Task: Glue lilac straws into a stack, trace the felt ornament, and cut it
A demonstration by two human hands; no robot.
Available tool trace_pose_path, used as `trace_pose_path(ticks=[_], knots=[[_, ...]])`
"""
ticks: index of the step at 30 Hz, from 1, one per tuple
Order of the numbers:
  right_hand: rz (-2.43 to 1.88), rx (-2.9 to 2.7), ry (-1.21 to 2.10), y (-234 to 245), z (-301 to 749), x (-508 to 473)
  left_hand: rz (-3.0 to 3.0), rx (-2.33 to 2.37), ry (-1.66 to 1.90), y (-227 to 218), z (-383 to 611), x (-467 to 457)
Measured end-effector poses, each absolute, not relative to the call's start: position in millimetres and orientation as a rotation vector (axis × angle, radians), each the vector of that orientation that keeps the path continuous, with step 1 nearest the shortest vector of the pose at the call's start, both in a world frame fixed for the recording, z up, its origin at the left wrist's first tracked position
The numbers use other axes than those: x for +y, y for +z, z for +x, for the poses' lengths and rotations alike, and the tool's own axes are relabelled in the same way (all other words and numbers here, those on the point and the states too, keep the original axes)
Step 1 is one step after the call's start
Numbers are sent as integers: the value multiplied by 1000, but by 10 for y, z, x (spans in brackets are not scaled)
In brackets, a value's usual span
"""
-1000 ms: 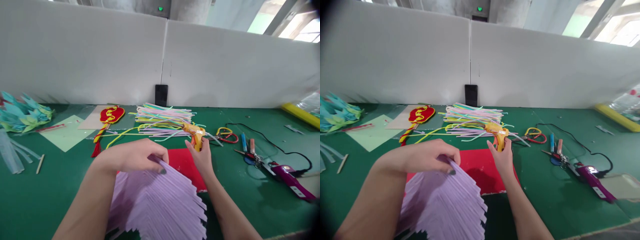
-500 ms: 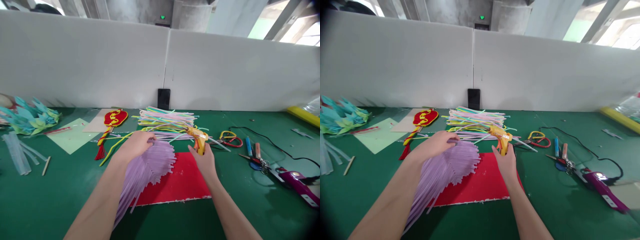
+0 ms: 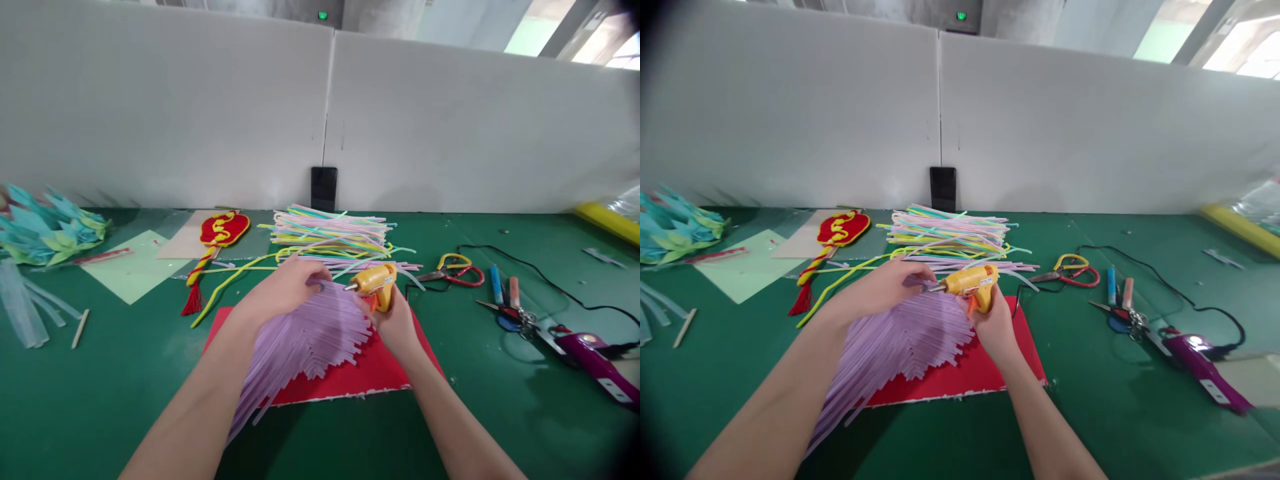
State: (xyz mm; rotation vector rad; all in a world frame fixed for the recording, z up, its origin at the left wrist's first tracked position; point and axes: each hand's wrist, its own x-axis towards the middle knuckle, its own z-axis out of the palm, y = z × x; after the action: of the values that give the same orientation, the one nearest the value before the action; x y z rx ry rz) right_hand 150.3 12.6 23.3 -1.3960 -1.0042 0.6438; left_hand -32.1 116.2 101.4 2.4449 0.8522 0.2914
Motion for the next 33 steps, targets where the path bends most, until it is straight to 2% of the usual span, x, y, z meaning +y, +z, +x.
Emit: trace_pose_path(ticks=[15, 33], knots=[[-1293, -981, 704, 214, 1453, 99, 2323, 949, 385, 1008, -228, 1114], [-1322, -1015, 621, 235, 1459, 99, 2359, 741, 366, 1105, -318, 1148]])
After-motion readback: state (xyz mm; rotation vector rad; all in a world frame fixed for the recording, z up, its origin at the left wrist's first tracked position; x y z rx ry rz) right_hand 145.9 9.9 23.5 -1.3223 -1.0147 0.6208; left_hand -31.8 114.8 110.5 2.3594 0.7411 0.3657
